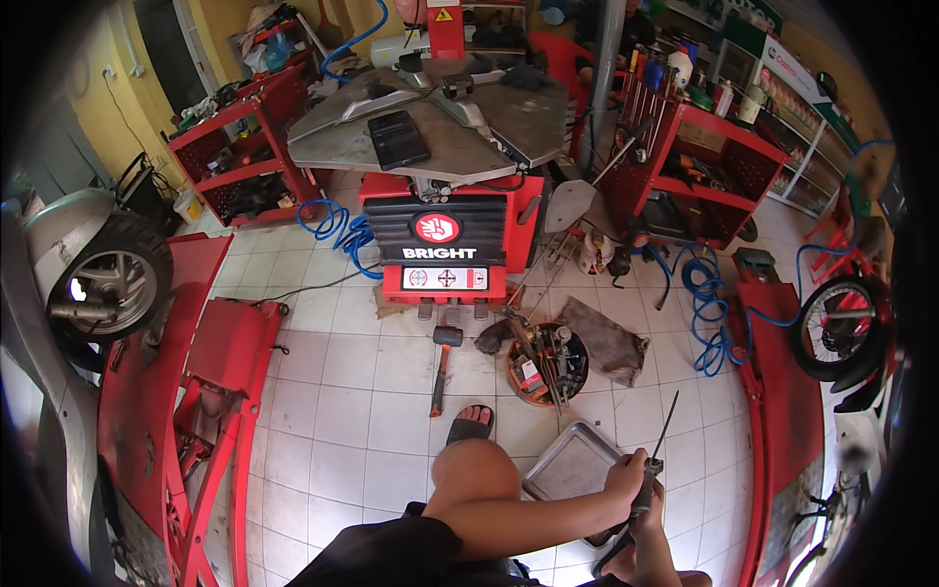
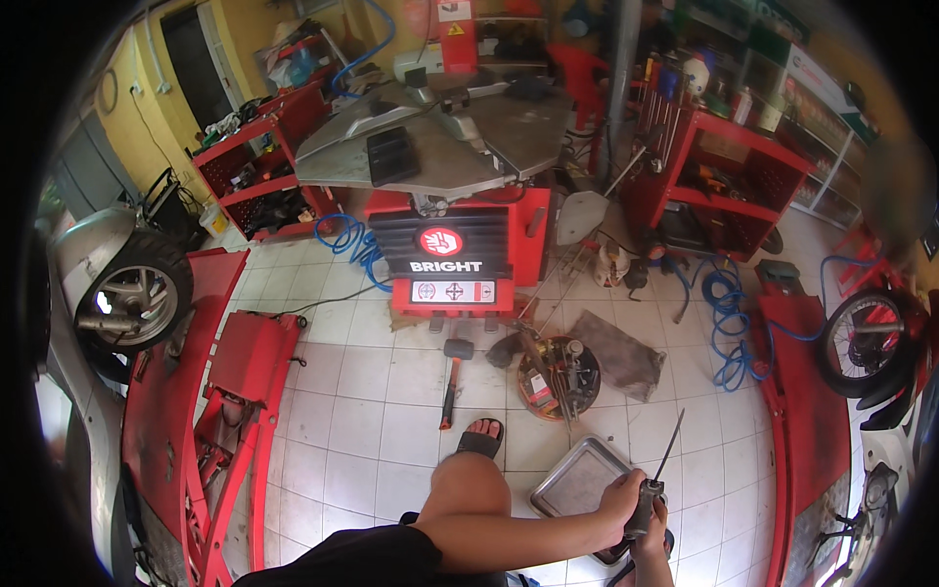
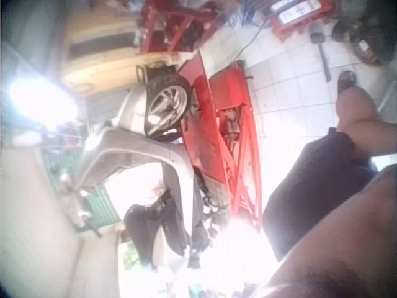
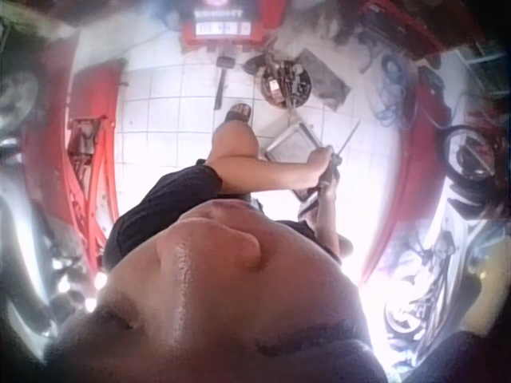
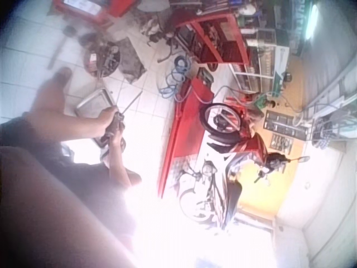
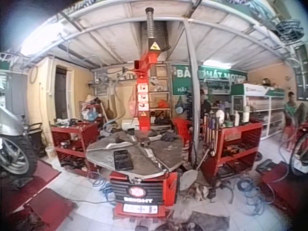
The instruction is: The person sits on a low stool in a workshop, using a screwdriver to disassemble a cylindrical mechanical part. They remove screws and internal components, placing them into a metal tray on the floor. The person continues to manipulate the part and its contents with the tool.
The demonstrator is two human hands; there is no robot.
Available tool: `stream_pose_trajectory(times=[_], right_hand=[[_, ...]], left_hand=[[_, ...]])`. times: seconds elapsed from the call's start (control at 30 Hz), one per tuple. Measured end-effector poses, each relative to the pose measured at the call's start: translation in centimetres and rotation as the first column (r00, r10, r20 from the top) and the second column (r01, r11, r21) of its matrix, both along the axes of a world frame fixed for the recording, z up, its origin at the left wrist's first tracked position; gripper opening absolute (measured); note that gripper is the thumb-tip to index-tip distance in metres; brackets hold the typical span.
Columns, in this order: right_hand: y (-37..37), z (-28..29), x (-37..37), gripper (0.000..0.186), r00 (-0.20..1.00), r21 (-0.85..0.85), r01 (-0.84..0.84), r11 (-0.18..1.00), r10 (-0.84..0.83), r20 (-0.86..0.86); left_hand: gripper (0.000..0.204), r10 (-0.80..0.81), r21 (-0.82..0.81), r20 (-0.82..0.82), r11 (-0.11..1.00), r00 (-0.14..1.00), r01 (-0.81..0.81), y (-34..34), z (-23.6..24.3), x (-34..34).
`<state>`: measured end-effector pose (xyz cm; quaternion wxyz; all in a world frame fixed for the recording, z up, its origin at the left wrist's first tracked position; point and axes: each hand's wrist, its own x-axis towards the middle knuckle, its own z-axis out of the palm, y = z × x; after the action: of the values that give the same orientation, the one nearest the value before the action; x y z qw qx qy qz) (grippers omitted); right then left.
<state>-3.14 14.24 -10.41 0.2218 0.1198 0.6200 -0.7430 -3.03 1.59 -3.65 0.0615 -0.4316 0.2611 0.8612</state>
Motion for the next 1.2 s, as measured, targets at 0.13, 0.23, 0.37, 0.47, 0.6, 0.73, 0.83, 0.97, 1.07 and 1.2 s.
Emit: stream_pose_trajectory(times=[0.13,0.23,0.37,0.47,0.6,0.73,0.83,0.97,1.07,1.2], right_hand=[[0.5,-0.5,-0.4,0.043,0.998,0.009,-0.054,0.998,0.054,-0.008],[0.4,-0.5,-0.2,0.042,1.000,0.007,-0.022,1.000,0.021,0.021],[0.4,-0.4,0.0,0.037,0.993,0.020,0.104,0.994,-0.105,0.060],[0.5,-0.8,-0.1,0.037,0.990,0.050,0.115,0.992,-0.119,0.079],[1.6,-1.7,-0.8,0.044,0.997,-0.015,-0.059,0.998,0.060,0.058],[1.6,-2.0,-0.6,0.045,0.997,0.025,0.032,0.999,-0.034,0.067],[1.6,-2.0,-0.6,0.044,0.994,0.030,0.074,0.997,-0.076,0.079],[1.2,-1.4,-0.5,0.043,0.999,0.048,0.004,0.999,-0.006,0.040],[1.3,-1.4,-0.3,0.042,1.000,0.027,0.011,1.000,-0.012,0.024],[1.4,-1.6,-0.1,0.040,1.000,0.022,-0.006,1.000,0.005,0.008]], left_hand=[[0.023,0.004,-0.027,-0.004,1.000,1.000,-0.004,0.3,-0.3,0.0],[0.024,0.014,-0.075,-0.011,0.997,1.000,-0.015,0.5,-0.9,0.1],[0.037,-0.038,-0.028,-0.007,0.999,0.999,0.037,0.8,-0.8,0.0],[0.033,-0.015,-0.055,-0.019,0.998,1.000,0.014,1.1,-1.0,0.0],[0.043,-0.055,-0.084,-0.039,0.995,0.998,0.052,1.0,-1.0,0.2],[0.029,-0.014,-0.081,-0.008,0.997,1.000,0.013,0.9,-0.2,0.1],[0.028,-0.015,-0.049,-0.016,0.999,1.000,0.014,0.9,-0.3,0.1],[0.039,-0.058,-0.043,-0.012,0.997,0.998,0.057,0.8,-0.7,0.3],[0.033,-0.038,-0.060,-0.029,0.998,0.999,0.036,1.0,-0.8,0.3],[0.046,-0.069,-0.053,-0.013,0.996,0.998,0.068,0.9,-0.9,0.4]])
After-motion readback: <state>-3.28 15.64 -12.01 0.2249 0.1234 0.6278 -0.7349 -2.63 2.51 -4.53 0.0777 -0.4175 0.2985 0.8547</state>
